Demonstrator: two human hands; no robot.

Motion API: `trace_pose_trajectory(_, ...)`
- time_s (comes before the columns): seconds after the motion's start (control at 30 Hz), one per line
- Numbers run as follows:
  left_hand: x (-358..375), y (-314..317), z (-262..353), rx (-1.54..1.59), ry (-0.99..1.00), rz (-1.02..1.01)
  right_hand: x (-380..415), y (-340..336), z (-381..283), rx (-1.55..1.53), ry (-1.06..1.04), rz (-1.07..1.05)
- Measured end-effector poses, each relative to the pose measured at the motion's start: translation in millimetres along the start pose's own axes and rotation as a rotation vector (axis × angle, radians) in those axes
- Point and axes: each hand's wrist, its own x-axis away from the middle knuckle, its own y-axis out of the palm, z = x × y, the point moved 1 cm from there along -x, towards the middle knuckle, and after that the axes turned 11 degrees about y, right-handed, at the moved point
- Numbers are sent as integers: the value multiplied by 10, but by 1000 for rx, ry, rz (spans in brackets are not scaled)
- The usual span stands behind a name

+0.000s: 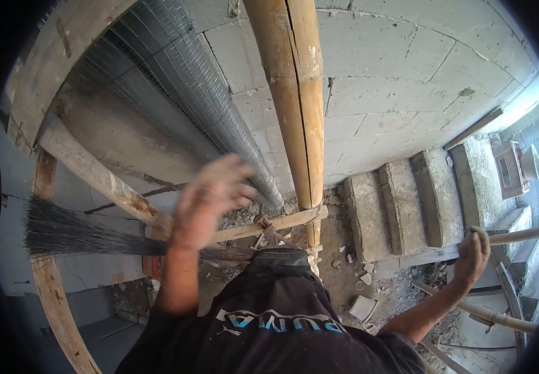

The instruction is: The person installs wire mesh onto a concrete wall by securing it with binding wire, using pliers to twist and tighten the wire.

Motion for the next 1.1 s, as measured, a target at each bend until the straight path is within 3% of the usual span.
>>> trace_pose_trajectory(0.1,-64,-594,88,-218,5,446,-320,-107,-41,100,25,157)
trace_pose_trajectory(0.2,-317,-947,-103,-159,30,827,-770,319,73,262,83,233)
trace_pose_trajectory(0.27,-507,-1145,-308,-126,30,1029,-1019,896,159,346,121,90)
trace_pose_trajectory(0.37,-706,-1292,-360,-192,28,1171,-1281,1775,326,367,55,-78)
trace_pose_trajectory(0.6,-1063,-1882,-683,107,56,1123,-1818,2700,718,120,147,-387)
trace_pose_trajectory(0.87,-1045,-2219,-1189,277,108,884,-2146,3016,840,279,36,-295)
trace_pose_trajectory(1.1,-1023,-2261,-1280,303,66,916,-2111,3053,825,340,50,-286)
